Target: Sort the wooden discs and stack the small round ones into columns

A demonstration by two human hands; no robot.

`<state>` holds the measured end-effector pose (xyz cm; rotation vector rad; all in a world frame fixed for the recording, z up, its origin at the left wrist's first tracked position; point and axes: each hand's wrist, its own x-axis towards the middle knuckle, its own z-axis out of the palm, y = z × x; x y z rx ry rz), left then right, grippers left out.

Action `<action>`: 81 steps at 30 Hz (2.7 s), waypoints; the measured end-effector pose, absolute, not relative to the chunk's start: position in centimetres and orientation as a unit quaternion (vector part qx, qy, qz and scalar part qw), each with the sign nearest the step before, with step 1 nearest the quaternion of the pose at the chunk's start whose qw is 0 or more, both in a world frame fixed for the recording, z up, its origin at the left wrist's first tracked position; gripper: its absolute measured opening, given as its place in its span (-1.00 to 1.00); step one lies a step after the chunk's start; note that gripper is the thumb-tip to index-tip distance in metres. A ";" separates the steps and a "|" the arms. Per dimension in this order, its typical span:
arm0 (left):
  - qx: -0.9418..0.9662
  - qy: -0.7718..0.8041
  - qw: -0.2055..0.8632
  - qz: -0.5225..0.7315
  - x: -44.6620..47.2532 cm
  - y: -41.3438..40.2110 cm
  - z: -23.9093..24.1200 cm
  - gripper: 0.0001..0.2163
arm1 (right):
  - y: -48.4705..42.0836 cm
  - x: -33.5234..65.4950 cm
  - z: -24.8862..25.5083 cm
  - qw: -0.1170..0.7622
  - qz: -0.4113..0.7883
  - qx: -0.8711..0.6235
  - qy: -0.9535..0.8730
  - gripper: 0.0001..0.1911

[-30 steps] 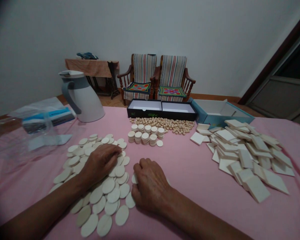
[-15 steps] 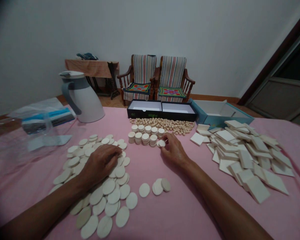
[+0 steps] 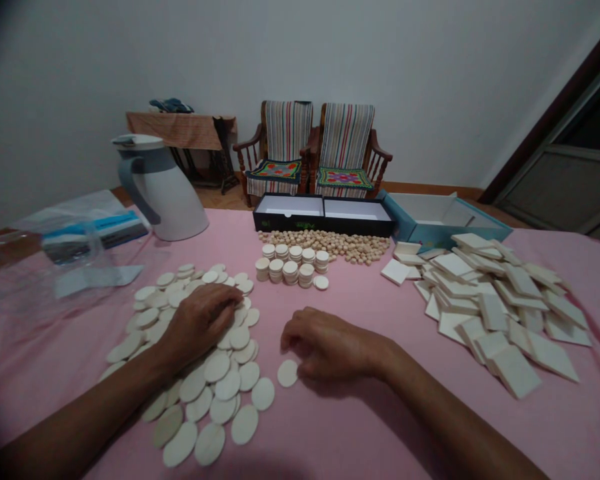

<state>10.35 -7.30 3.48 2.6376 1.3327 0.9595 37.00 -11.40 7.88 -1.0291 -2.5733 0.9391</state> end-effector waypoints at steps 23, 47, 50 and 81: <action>0.851 0.425 0.008 0.307 10.3 -7.3 3.4 -0.84 | -6.5 39.3 3.8 0.340 0.103 -0.570 -0.741 -0.83; 0.849 0.424 -0.004 0.314 10.4 -7.3 3.6 -0.84 | -5.5 40.1 1.6 0.306 0.079 -0.600 -0.735 -0.71; 0.851 0.426 0.000 0.308 10.4 -7.3 3.7 -0.83 | -5.4 40.1 1.6 0.302 0.083 -0.600 -0.736 -0.72; 0.850 0.428 0.022 0.307 10.3 -7.3 3.6 -0.83 | -5.0 39.7 0.7 0.304 0.047 -0.547 -0.779 -0.71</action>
